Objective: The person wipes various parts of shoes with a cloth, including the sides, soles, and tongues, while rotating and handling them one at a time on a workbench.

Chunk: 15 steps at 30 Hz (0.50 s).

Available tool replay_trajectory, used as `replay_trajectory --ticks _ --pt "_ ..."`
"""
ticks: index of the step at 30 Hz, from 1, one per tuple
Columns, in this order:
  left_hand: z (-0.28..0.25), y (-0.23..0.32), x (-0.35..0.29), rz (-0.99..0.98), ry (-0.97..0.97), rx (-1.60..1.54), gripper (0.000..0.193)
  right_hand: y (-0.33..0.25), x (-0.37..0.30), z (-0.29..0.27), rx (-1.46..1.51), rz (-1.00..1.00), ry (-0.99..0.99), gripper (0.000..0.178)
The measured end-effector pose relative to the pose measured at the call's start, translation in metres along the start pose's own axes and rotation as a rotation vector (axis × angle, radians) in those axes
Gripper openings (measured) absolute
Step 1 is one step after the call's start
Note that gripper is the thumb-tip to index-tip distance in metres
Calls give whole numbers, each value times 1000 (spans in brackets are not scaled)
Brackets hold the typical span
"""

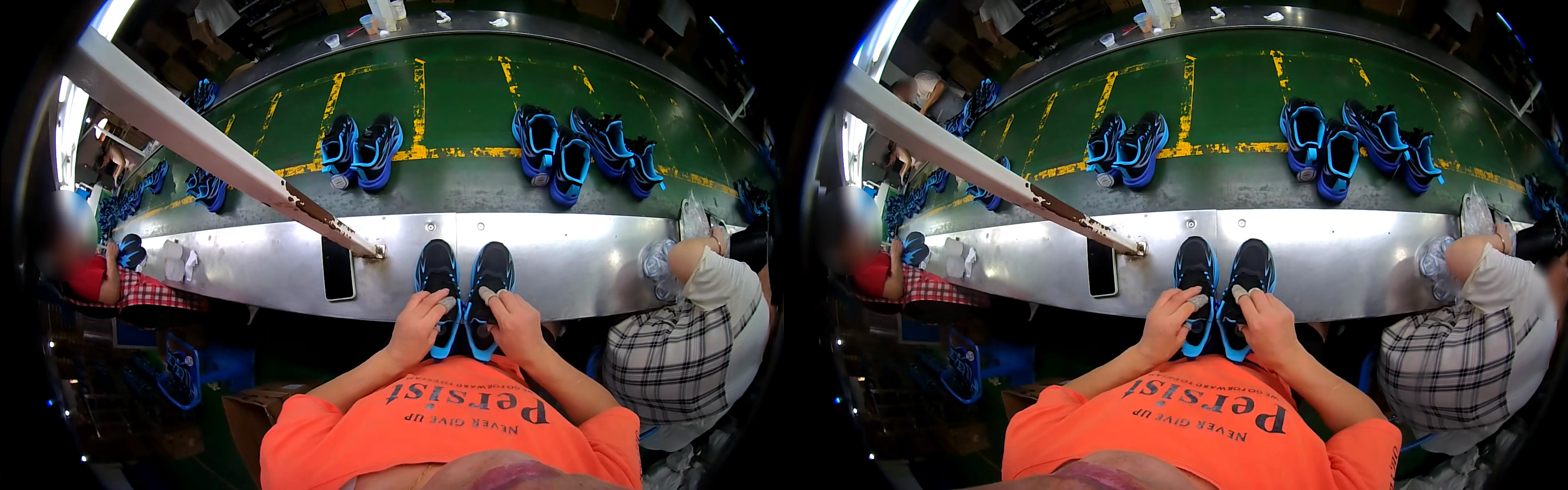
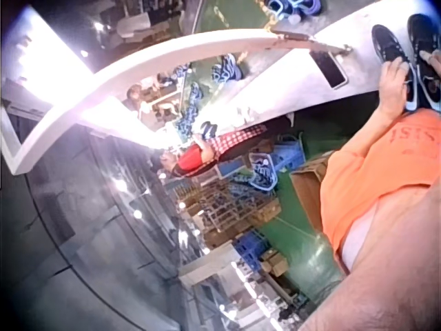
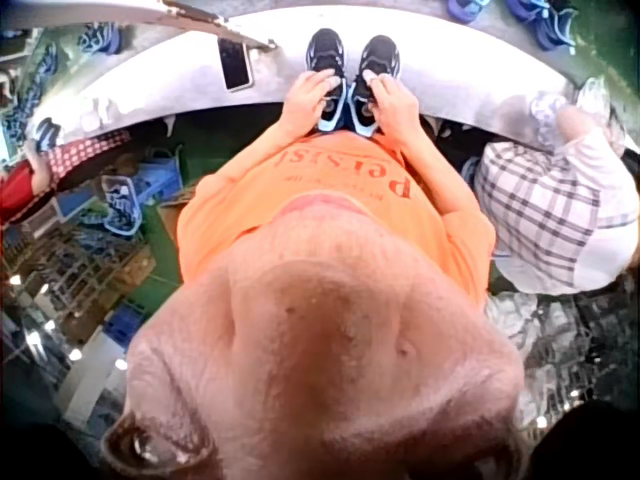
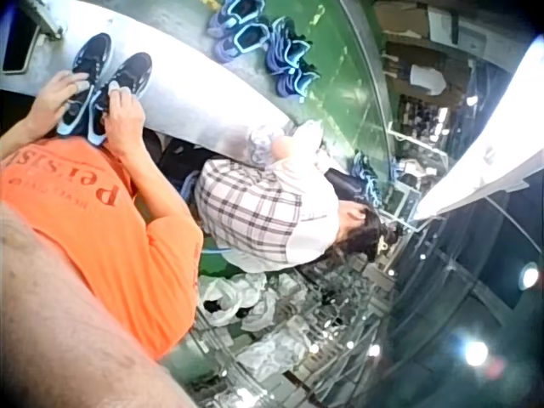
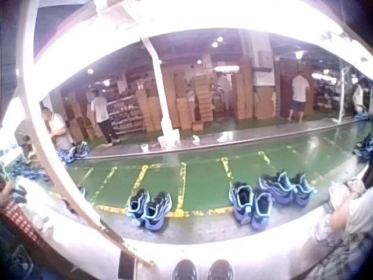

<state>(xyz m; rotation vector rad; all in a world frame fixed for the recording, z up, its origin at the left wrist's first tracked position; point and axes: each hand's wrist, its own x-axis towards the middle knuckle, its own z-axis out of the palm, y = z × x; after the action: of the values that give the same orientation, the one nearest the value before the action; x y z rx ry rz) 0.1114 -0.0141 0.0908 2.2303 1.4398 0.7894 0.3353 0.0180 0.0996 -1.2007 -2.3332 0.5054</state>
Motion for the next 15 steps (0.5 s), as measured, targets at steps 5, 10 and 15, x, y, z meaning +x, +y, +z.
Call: replay_trajectory --ticks 5,10,15 --pt "0 15 5 -262 191 -165 50 -11 -1 -15 76 68 24 63" --pt "8 -2 2 -93 36 -91 49 -4 -10 -2 -10 29 95 67" --pt "-5 14 16 -32 -106 -48 47 0 -13 -11 4 3 63 63"
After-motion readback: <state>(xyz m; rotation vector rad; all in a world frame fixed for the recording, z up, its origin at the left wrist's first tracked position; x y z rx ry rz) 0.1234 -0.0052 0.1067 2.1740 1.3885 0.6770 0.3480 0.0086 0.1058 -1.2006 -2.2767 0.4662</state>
